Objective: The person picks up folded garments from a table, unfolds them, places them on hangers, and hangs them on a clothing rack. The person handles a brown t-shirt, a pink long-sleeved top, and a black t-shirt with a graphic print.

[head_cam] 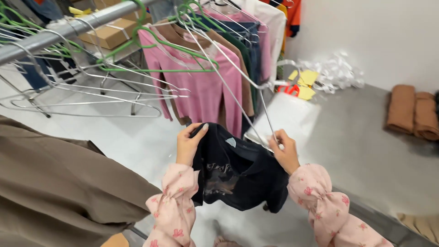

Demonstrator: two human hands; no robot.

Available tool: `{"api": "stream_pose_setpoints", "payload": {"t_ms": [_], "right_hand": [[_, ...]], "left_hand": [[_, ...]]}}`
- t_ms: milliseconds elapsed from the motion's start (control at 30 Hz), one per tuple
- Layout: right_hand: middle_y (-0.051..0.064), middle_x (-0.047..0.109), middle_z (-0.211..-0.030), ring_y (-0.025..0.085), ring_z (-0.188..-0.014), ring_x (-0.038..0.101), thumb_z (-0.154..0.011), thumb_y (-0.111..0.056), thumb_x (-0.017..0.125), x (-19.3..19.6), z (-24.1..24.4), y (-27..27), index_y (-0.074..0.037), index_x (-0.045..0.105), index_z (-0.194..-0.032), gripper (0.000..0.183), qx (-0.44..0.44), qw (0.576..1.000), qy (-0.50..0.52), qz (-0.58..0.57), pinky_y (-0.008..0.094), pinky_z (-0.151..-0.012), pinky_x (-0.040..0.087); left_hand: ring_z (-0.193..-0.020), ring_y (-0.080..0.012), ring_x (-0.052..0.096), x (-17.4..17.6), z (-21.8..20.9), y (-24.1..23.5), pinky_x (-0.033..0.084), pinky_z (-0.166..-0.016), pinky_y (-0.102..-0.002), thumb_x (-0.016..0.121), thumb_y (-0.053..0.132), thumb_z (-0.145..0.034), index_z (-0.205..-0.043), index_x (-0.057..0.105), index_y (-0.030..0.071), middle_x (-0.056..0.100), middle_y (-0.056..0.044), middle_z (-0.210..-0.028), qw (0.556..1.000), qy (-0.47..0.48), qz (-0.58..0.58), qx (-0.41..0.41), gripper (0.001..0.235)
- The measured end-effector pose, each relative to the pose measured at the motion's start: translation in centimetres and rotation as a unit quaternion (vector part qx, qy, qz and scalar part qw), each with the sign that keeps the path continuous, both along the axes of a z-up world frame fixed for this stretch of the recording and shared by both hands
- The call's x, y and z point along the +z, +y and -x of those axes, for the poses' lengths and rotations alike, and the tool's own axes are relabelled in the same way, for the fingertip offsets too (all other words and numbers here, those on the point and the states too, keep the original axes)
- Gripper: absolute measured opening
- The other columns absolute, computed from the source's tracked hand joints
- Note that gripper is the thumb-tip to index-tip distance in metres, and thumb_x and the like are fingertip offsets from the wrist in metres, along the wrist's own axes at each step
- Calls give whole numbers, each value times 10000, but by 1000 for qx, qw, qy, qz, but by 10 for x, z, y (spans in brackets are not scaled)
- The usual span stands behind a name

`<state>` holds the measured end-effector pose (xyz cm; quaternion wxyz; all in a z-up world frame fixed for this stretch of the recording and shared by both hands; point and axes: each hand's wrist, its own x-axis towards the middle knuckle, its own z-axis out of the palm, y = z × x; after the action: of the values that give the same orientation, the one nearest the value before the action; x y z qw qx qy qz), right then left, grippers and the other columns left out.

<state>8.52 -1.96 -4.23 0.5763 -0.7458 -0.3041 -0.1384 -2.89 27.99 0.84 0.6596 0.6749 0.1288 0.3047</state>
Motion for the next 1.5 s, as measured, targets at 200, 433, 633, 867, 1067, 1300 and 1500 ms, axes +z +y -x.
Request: {"api": "stream_pose_setpoints", "payload": {"t_ms": [200,433,633,867,1067,1300,1500], "right_hand": [[-60,406,-574,63,-578,364,-967,-216,662,-21,11,4,-147,535,-689,313,-6,982,184,-39,228,-535,273],[115,589,-671,242,-714,577,-989,-550,526,-33,3,-35,-179,546,-703,469,-164,941,297,-3,338,-682,479],[-85,160,-523,3,-425,182,-1096,-376,470,48,42,-54,-168,311,-564,593,20,901,332,-279,121,-380,150],[-46,139,-472,38,-407,212,-1007,-243,529,23,24,-47,-173,268,-424,642,171,800,368,-442,129,-408,183],[-44,116,-488,71,-429,199,-938,-197,529,-10,9,-38,-191,258,-424,581,138,838,303,-432,179,-439,169],[-30,220,-473,80,-442,214,-905,-125,594,-116,9,-33,-165,365,-459,503,67,924,256,-277,211,-444,195],[-8,394,-562,144,-574,367,-828,-54,666,-94,-17,-86,-128,496,-496,380,-18,984,175,-4,271,-567,333]], "left_hand": [[-736,-72,573,15,2,-79,494,-671,-246,852,259,-818,-896,825,169,716,-2,-721,991,26,-72,-109,123],[-748,-70,609,0,5,-91,527,-697,-259,845,316,-819,-904,823,193,755,-23,-741,979,56,-132,-142,151],[-757,-225,709,-19,-4,-96,549,-709,-339,822,292,-827,-928,818,141,764,-112,-774,970,86,-192,-123,182],[-877,-308,748,-34,-6,-107,571,-784,-370,845,335,-797,-929,821,167,782,-124,-847,958,118,-206,-164,215],[-933,-277,747,-22,3,-112,572,-830,-378,830,360,-797,-953,820,179,791,-92,-877,952,139,-193,-192,240],[-886,-112,597,-24,3,-87,528,-857,-330,842,198,-788,-964,805,99,769,-46,-871,976,16,-73,-205,206],[-747,-31,636,-11,29,-9,541,-741,-216,860,346,-846,-954,830,209,761,34,-803,995,46,-21,-87,177]]}}
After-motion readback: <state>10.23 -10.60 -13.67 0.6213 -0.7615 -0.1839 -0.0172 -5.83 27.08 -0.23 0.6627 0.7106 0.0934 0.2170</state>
